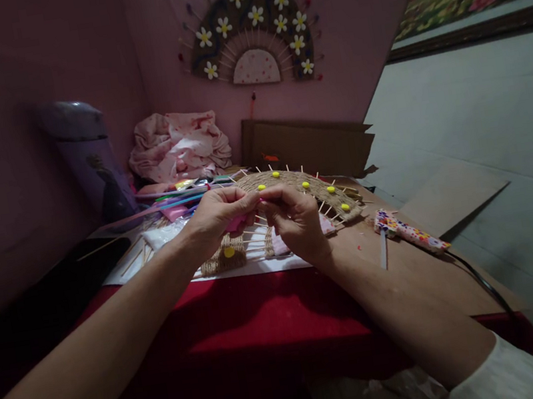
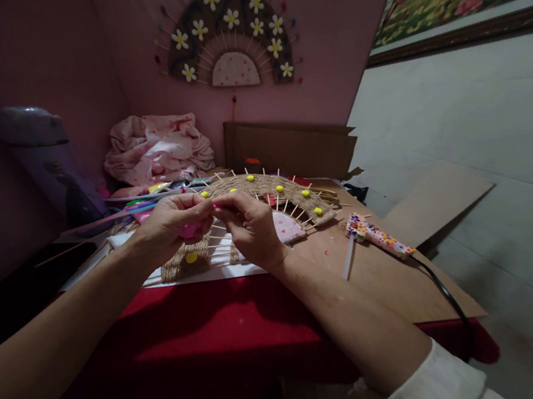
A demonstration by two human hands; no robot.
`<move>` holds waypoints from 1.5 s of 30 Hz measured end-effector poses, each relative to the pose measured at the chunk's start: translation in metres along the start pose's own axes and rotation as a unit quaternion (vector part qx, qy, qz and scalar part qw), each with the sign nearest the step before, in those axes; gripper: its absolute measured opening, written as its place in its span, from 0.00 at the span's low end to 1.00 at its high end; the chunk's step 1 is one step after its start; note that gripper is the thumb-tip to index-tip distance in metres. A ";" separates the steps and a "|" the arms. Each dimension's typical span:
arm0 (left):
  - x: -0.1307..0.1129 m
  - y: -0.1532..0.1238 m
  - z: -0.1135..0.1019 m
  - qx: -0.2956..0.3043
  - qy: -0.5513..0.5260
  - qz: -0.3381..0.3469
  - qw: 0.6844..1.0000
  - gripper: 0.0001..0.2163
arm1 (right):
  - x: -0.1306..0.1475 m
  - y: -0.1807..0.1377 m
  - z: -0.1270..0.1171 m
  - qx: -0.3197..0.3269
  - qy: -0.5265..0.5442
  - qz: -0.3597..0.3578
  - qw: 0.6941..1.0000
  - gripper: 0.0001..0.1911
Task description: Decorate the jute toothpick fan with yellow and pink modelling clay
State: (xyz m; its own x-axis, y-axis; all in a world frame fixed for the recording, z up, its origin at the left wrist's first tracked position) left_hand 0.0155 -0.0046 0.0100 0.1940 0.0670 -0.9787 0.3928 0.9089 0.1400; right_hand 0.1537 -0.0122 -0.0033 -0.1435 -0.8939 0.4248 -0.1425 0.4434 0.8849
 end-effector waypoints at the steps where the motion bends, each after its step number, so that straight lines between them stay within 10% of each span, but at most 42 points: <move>1: 0.000 0.000 0.000 0.002 -0.001 -0.003 1.000 0.22 | 0.000 0.000 0.000 -0.001 0.002 -0.001 1.000 0.02; 45: -0.004 -0.002 0.002 -0.012 0.056 0.033 0.998 0.18 | 0.004 0.000 0.003 0.047 -0.020 0.032 0.998 0.07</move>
State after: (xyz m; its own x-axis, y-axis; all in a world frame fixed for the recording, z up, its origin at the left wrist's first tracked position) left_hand 0.0157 -0.0078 0.0134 0.1161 0.1719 -0.9782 0.3601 0.9106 0.2028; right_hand 0.1503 -0.0157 -0.0018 -0.1943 -0.8605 0.4710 -0.2234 0.5063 0.8329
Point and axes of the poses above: each hand's wrist, its own y-axis towards the middle knuckle, its own z-axis out of the palm, x = y × z, the point moved 4 cm from there along y, towards the middle knuckle, and after that the axes turned 4 degrees about -z, right-handed, at the moved point
